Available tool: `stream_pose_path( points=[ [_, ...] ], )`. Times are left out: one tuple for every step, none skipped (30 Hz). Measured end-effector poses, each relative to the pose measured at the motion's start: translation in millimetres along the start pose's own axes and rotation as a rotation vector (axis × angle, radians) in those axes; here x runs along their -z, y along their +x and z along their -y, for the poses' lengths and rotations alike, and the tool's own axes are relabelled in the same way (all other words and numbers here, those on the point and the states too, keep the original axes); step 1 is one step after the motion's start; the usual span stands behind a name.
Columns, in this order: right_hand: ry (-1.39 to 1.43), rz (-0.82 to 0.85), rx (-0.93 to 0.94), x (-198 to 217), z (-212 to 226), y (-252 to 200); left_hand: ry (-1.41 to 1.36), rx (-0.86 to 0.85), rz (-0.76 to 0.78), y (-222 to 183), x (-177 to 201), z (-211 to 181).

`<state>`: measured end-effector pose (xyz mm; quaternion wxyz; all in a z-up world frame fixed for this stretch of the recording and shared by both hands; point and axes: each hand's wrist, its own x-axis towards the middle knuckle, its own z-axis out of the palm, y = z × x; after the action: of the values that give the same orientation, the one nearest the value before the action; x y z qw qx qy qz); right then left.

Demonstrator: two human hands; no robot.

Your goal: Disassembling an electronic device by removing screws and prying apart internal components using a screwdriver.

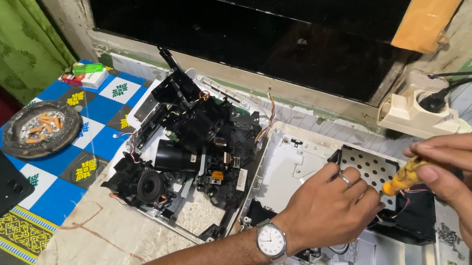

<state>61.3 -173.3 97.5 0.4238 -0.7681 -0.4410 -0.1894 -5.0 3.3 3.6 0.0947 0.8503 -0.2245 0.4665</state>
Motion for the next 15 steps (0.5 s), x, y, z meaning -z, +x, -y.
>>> stream_pose_path(
  points=[
    [0.128,0.013,-0.071,-0.5,5.4,-1.3,-0.008,0.002,-0.005,0.7,1.2,0.0],
    [0.256,0.027,-0.143,-0.9,10.7,-2.6,-0.016,0.003,-0.010,1.5,2.3,0.0],
    [0.256,0.027,-0.143,-0.1,8.8,-1.1,-0.017,0.003,-0.010,0.4,0.6,0.0],
    [0.235,0.056,-0.105,0.7,6.7,0.4,-0.010,0.004,0.005,-0.7,-1.3,0.0],
    [0.215,0.085,-0.068,1.5,4.8,1.7,-0.004,0.005,0.021,-1.9,-2.9,-0.1],
    [0.215,0.084,-0.069,2.1,4.5,3.8,-0.005,0.005,0.022,-1.6,-2.1,-0.5],
    [0.134,0.086,0.005,2.9,4.1,6.1,-0.004,0.002,0.018,-1.0,-1.3,-0.6],
    [0.053,0.087,0.078,3.6,3.8,8.4,-0.003,0.000,0.014,-0.4,-0.4,-0.6],
    [0.052,0.087,0.078,2.7,-2.3,4.7,-0.003,0.000,0.014,-1.0,-1.7,-0.8],
    [0.016,0.044,0.039,1.7,-8.4,1.1,-0.003,0.005,0.043,-1.7,-3.0,-0.8],
    [-0.020,0.002,0.000,0.4,-14.3,-2.6,-0.002,0.010,0.071,-2.7,-3.9,-0.9],
    [-0.020,0.002,0.000,-0.4,-3.3,1.1,-0.002,0.011,0.071,-3.0,-3.7,-0.5],
    [0.019,0.025,-0.032,-1.1,7.3,5.1,-0.003,0.010,0.068,-2.9,-3.9,0.2],
    [0.057,0.048,-0.065,-1.7,17.9,9.2,-0.004,0.009,0.065,-2.9,-4.1,0.9],
    [0.057,0.049,-0.064,-2.7,21.3,10.0,-0.003,0.010,0.064,-2.4,-3.5,1.0]
  ],
)
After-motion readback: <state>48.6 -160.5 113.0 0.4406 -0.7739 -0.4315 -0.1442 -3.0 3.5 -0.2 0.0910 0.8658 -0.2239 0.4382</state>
